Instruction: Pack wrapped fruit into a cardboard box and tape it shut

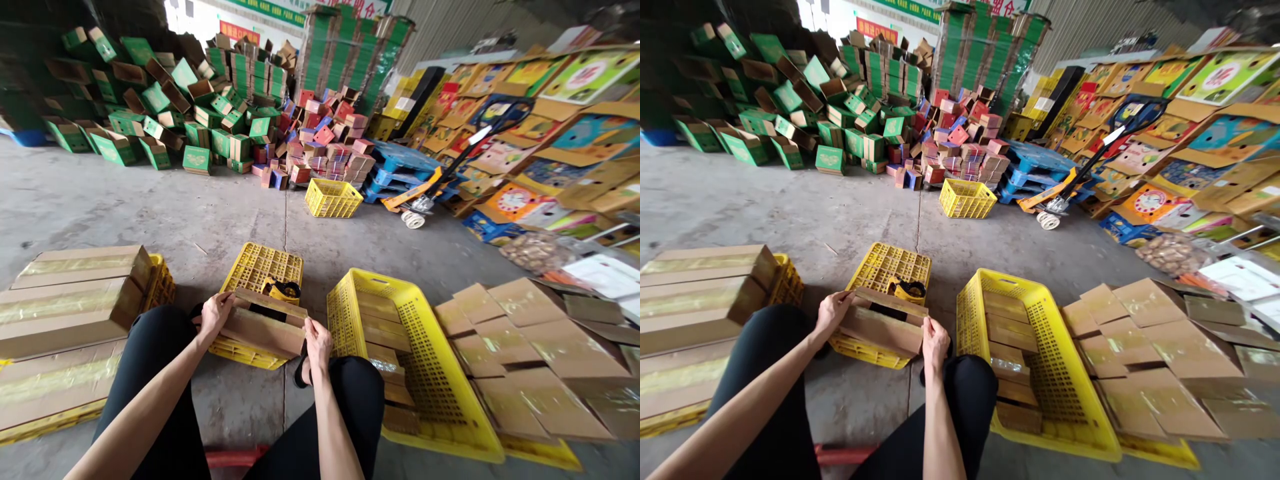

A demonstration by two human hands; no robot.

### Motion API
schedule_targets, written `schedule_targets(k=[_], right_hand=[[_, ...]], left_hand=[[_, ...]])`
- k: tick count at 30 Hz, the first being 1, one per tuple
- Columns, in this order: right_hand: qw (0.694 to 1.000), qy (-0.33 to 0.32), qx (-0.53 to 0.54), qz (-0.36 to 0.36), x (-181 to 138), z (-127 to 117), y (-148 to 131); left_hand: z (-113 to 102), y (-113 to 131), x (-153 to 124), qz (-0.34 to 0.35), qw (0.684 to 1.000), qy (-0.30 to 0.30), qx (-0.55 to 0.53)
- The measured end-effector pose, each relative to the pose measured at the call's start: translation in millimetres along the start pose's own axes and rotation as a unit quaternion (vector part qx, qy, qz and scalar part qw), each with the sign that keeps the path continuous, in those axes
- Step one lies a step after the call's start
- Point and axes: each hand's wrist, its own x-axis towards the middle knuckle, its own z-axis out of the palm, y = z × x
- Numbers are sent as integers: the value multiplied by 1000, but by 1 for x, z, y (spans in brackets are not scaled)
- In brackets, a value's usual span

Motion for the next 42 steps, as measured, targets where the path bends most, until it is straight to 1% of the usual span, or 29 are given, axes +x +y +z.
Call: schedule_targets(k=[7,23,42], right_hand=[[1000,-2,-16,7,2,0,1],[1000,25,-14,10,3,8,7],[1000,-6,2,9,1,15,15]], left_hand=[[-2,1,0,8,1000,11,1],[3,-5,4,-17,1000,-5,-12],[7,-9,4,-33,999,-9,-8]])
